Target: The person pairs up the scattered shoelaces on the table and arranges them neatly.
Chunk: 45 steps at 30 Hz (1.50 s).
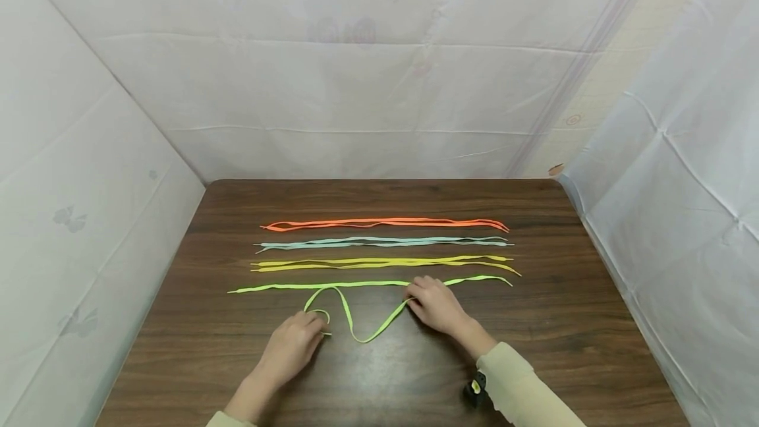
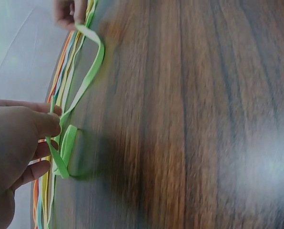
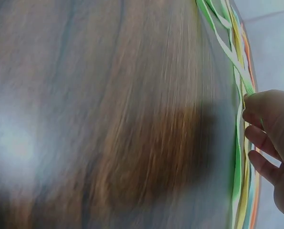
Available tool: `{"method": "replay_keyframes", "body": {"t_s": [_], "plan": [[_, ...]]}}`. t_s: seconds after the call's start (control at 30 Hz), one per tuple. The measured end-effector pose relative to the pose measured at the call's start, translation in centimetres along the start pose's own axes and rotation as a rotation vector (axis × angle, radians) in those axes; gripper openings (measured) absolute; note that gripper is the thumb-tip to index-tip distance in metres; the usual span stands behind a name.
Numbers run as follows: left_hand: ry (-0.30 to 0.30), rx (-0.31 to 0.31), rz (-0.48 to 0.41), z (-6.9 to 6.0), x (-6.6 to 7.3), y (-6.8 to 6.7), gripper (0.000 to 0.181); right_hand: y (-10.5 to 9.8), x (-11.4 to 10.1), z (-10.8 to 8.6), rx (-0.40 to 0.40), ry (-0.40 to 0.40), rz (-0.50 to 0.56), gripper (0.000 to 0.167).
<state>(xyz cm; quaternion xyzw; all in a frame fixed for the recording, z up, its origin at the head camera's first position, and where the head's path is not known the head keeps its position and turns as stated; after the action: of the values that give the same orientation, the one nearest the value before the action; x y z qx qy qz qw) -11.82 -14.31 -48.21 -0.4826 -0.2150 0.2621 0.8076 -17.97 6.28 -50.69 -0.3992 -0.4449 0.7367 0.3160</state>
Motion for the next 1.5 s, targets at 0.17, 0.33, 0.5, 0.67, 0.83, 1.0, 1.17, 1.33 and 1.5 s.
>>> {"method": "replay_keyframes", "body": {"t_s": [0.17,0.33,0.5,0.67,0.83,1.0,1.17,1.33,1.5], "plan": [[-0.069,-0.024,-0.002,-0.5,-1.2,-0.5,0.021,-0.5,1.7,-0.7,0.018,0.039,-0.005,0.008],[-0.137,-0.003,0.013,-1.2,-2.6,-1.6,0.023,-1.3,3.4,-1.4,0.034,0.077,-0.008,0.010],[-0.173,0.018,0.039,-1.9,-3.9,-2.8,0.023,-2.3,4.9,-1.9,0.067,0.086,-0.005,0.015],[-0.273,0.018,0.047,-2.9,-5.9,-3.4,0.017,-3.1,6.8,-2.6,0.054,0.126,-0.015,0.016],[-0.401,0.098,0.038,-4.4,-8.2,-4.6,0.011,-3.7,8.8,-3.5,0.040,0.181,-0.037,0.014],[-0.493,0.154,0.017,-5.8,-10.1,-5.2,0.010,-4.5,10.4,-4.3,0.076,0.217,-0.071,0.014],[-0.590,0.146,-0.016,-7.1,-11.9,-4.9,0.009,-5.2,11.8,-4.8,0.115,0.240,-0.081,0.016],[-0.649,0.113,-0.032,-7.9,-13.3,-4.5,0.008,-5.7,13.2,-5.4,0.142,0.271,-0.080,0.016],[-0.691,0.089,-0.046,-8.2,-14.3,-4.1,0.009,-6.3,14.4,-5.9,0.171,0.314,-0.083,0.017]]}}
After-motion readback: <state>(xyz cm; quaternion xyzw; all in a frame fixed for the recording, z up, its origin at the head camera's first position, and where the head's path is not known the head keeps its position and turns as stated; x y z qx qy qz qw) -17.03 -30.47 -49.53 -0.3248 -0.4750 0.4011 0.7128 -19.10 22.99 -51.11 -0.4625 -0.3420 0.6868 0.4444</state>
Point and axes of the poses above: each hand's wrist, its own z-axis towards the middle knuckle, its own y-axis out of the palm, x = y × z, the point moved 10 cm from there along z, towards the middle knuckle, and after that the axes turned 15 degrees about y, right-handed, at the moved point
